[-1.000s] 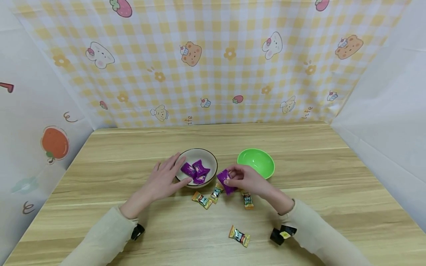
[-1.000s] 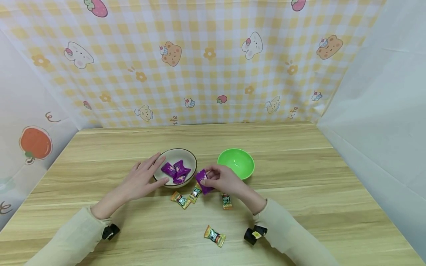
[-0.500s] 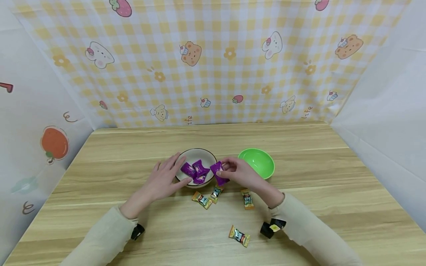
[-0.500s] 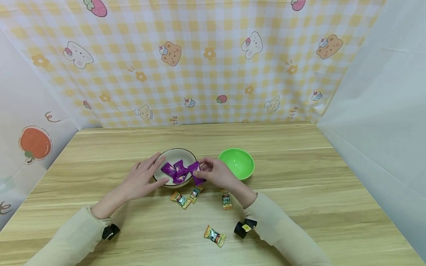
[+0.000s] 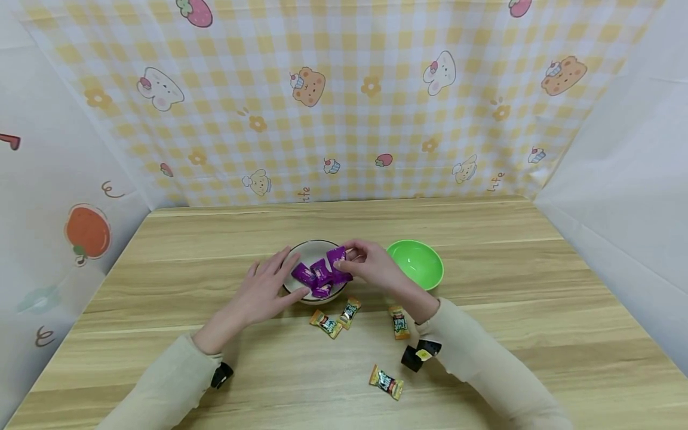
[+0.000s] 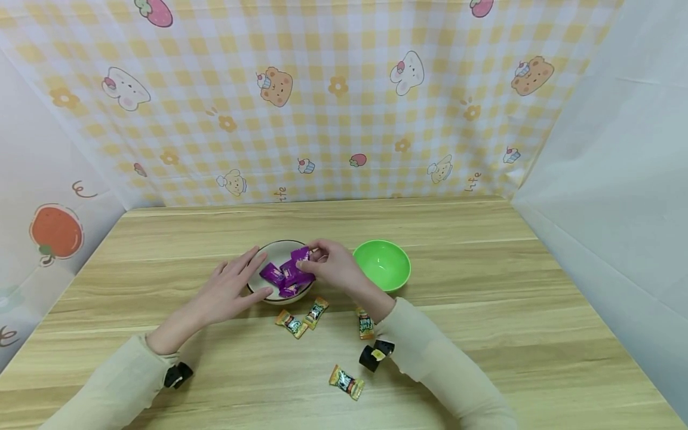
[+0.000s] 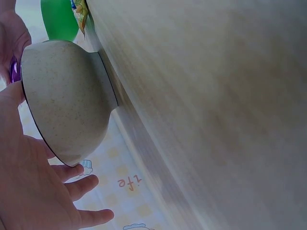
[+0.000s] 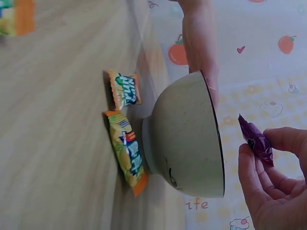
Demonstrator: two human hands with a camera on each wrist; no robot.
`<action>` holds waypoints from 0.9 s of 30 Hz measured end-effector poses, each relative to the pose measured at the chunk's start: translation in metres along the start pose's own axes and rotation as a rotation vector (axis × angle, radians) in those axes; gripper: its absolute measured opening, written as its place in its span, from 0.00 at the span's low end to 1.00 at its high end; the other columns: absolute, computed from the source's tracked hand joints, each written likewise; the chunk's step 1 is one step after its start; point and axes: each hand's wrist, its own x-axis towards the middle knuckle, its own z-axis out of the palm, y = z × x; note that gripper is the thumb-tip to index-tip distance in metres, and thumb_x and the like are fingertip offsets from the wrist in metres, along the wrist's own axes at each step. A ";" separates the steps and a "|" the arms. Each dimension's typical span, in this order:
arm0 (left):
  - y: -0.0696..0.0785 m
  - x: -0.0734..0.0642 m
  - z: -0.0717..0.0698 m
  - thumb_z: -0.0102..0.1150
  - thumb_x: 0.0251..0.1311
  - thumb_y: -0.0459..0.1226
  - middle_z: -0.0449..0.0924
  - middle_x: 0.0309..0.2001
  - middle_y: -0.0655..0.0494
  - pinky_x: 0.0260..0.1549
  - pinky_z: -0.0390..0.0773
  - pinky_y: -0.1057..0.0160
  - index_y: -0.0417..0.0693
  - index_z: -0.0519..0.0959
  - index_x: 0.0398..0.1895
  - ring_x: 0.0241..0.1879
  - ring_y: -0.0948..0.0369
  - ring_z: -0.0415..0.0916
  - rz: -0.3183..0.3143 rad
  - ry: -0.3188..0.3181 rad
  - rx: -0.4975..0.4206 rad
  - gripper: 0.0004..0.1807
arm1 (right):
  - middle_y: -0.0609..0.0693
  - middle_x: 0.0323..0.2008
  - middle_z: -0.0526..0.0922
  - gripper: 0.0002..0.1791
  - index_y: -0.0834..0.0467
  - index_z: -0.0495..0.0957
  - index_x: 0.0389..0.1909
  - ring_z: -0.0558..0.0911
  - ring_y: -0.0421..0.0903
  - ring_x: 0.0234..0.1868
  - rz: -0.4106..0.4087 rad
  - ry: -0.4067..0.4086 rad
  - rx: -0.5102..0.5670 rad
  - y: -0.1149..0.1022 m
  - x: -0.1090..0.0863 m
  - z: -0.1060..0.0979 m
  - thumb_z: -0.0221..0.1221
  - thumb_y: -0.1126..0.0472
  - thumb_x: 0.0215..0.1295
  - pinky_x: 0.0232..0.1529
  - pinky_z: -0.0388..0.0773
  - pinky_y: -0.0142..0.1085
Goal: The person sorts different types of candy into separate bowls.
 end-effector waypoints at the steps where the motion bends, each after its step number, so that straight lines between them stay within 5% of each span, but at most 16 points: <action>1: 0.000 0.000 0.000 0.39 0.56 0.62 0.45 0.66 0.44 0.53 0.44 0.37 0.47 0.51 0.67 0.61 0.44 0.49 0.001 -0.001 0.001 0.41 | 0.53 0.31 0.77 0.18 0.62 0.73 0.45 0.76 0.45 0.30 0.003 0.006 0.003 -0.001 0.001 0.001 0.61 0.62 0.53 0.36 0.74 0.44; 14: 0.002 0.000 -0.001 0.40 0.56 0.62 0.46 0.66 0.43 0.53 0.45 0.38 0.46 0.52 0.67 0.61 0.44 0.49 0.003 0.010 -0.009 0.41 | 0.55 0.31 0.77 0.16 0.64 0.73 0.45 0.79 0.50 0.33 0.004 0.048 0.079 -0.003 0.009 0.005 0.59 0.65 0.55 0.38 0.75 0.44; 22: 0.002 0.001 0.001 0.43 0.55 0.61 0.46 0.66 0.43 0.53 0.45 0.38 0.45 0.53 0.66 0.61 0.44 0.49 0.009 0.033 -0.004 0.42 | 0.56 0.34 0.76 0.17 0.68 0.70 0.48 0.79 0.53 0.34 -0.127 -0.056 0.067 -0.008 -0.001 -0.009 0.56 0.67 0.58 0.37 0.76 0.41; 27: 0.002 0.001 0.001 0.43 0.55 0.61 0.46 0.66 0.43 0.53 0.45 0.38 0.45 0.53 0.66 0.61 0.45 0.49 0.010 0.039 -0.002 0.42 | 0.60 0.36 0.76 0.15 0.69 0.71 0.46 0.77 0.53 0.36 -0.239 -0.090 -0.044 -0.024 -0.019 -0.019 0.56 0.70 0.57 0.38 0.75 0.42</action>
